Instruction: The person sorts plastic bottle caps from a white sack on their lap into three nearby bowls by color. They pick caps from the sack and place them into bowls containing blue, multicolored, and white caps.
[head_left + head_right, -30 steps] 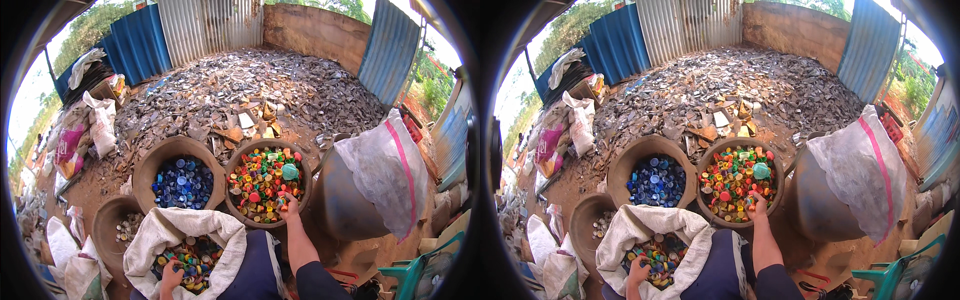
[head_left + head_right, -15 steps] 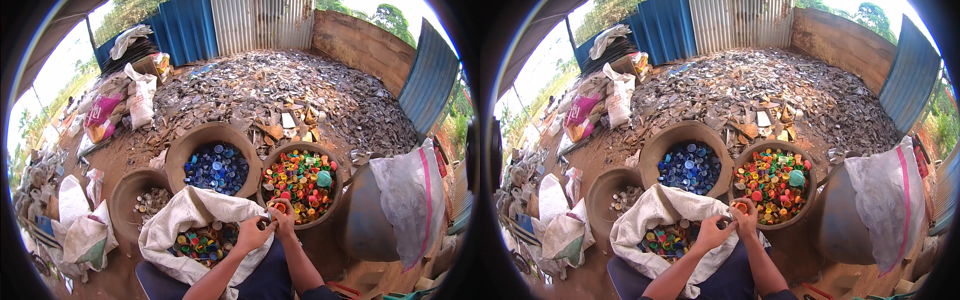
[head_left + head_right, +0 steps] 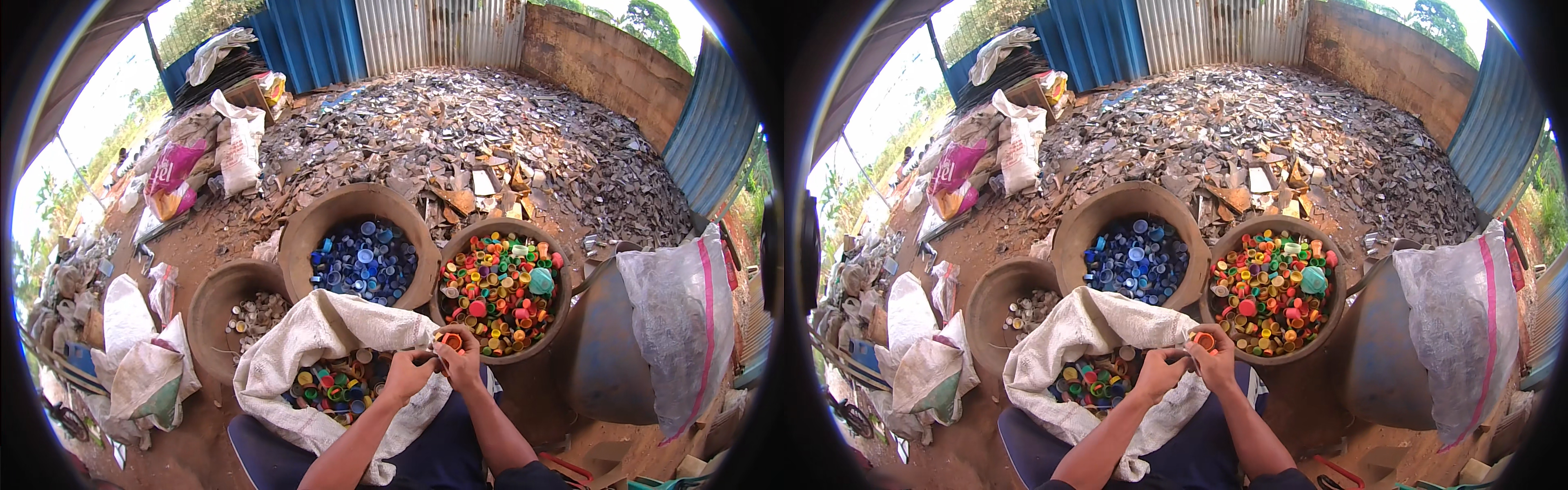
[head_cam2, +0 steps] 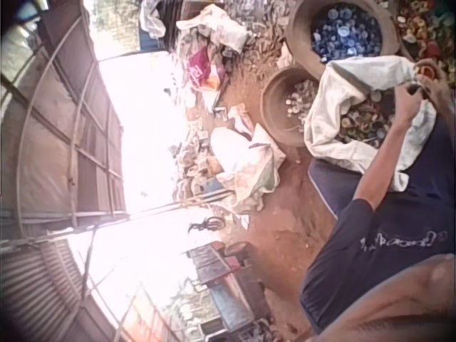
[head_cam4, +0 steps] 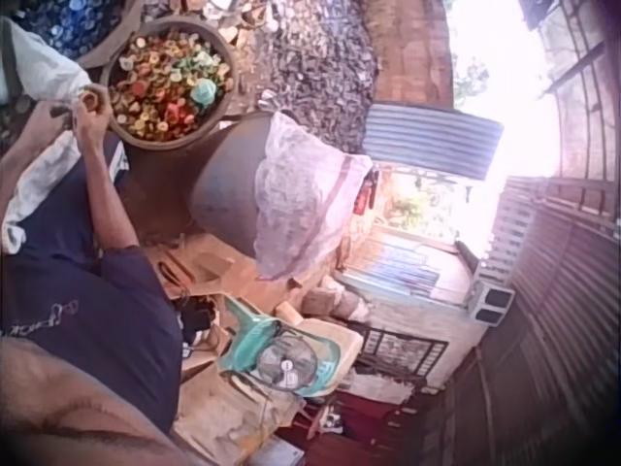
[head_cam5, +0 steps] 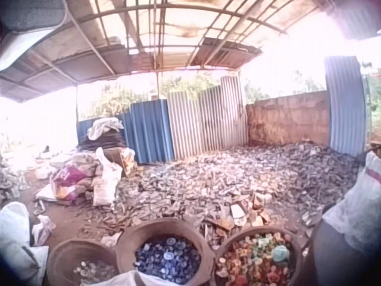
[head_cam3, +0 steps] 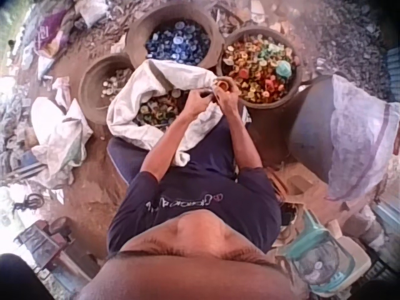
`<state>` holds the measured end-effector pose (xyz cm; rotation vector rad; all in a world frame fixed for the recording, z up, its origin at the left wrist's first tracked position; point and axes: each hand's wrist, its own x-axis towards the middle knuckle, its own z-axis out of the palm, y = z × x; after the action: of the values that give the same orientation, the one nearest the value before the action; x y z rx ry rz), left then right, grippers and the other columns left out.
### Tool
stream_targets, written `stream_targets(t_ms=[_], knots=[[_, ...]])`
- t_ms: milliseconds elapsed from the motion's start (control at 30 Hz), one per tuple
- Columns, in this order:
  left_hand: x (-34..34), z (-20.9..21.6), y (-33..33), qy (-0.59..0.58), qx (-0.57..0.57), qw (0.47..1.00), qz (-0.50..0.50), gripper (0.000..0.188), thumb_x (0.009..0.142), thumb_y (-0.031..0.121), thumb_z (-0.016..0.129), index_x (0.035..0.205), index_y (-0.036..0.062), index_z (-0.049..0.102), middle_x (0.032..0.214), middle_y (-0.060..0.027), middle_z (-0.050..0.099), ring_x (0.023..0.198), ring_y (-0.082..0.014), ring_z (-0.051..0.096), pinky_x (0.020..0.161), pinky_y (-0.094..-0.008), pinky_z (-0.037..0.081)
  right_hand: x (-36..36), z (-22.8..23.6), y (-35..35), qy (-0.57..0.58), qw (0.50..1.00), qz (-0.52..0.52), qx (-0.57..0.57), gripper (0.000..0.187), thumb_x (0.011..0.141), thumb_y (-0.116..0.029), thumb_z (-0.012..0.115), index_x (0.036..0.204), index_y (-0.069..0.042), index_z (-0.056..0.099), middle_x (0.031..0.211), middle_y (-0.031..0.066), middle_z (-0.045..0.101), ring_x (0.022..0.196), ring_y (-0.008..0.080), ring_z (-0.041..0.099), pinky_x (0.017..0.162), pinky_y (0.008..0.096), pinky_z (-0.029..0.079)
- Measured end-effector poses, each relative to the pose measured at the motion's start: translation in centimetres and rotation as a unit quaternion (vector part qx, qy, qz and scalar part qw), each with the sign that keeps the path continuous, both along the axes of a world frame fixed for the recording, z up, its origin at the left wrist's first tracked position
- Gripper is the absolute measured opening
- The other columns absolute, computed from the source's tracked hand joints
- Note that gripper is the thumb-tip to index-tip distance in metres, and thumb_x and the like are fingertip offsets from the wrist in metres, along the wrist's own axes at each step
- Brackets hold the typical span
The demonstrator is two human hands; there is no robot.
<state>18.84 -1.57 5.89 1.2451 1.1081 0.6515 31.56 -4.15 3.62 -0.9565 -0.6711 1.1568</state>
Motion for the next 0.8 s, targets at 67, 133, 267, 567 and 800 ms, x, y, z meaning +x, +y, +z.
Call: stream_targets(t_ms=[67, 133, 267, 567, 800], knots=[[-0.2, 0.4, -0.2, -0.033, -0.072, 0.997, -0.009, 0.012, 0.081, 0.009, 0.063, 0.083, -0.0027, 0.068, 0.061, -0.0004, 0.055, 0.052, -0.0053, 0.046, 0.046, -0.0222, 0.034, -0.3, -0.7, 0.3, -0.067, 0.997, -0.028, 0.031, 0.022, 0.079, 0.001, 0.065, 0.098, -0.004, 0.057, 0.074, -0.001, 0.056, 0.059, 0.0047, 0.054, 0.045, 0.0196, 0.041], [-0.6, 0.1, -0.5, -0.106, -0.152, 0.983, 0.0, 0.012, 0.084, 0.008, 0.06, 0.086, -0.0011, 0.067, 0.06, 0.0014, 0.052, 0.049, -0.0044, 0.041, 0.043, -0.0214, 0.029, -0.4, -0.9, 0.3, -0.109, 0.992, -0.049, 0.049, 0.022, 0.078, 0.001, 0.066, 0.097, -0.004, 0.057, 0.073, -0.0014, 0.056, 0.058, 0.0039, 0.053, 0.046, 0.0187, 0.041], [-1.7, 0.5, 0.3, -0.253, -0.359, 0.898, 0.003, 0.018, 0.093, 0.021, 0.048, 0.087, 0.0061, 0.057, 0.069, 0.0001, 0.053, 0.051, -0.0075, 0.042, 0.042, -0.0214, 0.027, -0.4, 0.0, -0.2, -0.103, 0.994, -0.021, 0.038, 0.023, 0.078, 0.002, 0.065, 0.098, -0.004, 0.056, 0.075, -0.0008, 0.056, 0.061, 0.0038, 0.054, 0.05, 0.0189, 0.045], [-3.2, 0.1, 0.7, -0.264, -0.316, 0.911, -0.013, 0.017, 0.094, 0.022, 0.053, 0.085, 0.0076, 0.057, 0.07, 0.0012, 0.052, 0.053, -0.0079, 0.045, 0.045, -0.0225, 0.032, -1.2, -0.4, -0.2, 0.022, 0.998, 0.043, 0.027, 0.022, 0.079, 0.003, 0.063, 0.099, -0.003, 0.056, 0.084, 0.0025, 0.06, 0.074, 0.0073, 0.058, 0.063, 0.0219, 0.048], [-2.6, -1.4, -0.8, -0.023, 0.134, 0.99, -0.035, 0.025, 0.079, 0.013, 0.075, 0.098, 0.0023, 0.062, 0.072, 0.0035, 0.055, 0.064, -0.0027, 0.047, 0.057, -0.0192, 0.039, -1.3, -0.5, 0.0, 0.152, 0.987, 0.054, -0.024, 0.02, 0.079, 0.002, 0.06, 0.099, -0.004, 0.057, 0.092, 0.0063, 0.059, 0.076, 0.0135, 0.058, 0.064, 0.0236, 0.049]])
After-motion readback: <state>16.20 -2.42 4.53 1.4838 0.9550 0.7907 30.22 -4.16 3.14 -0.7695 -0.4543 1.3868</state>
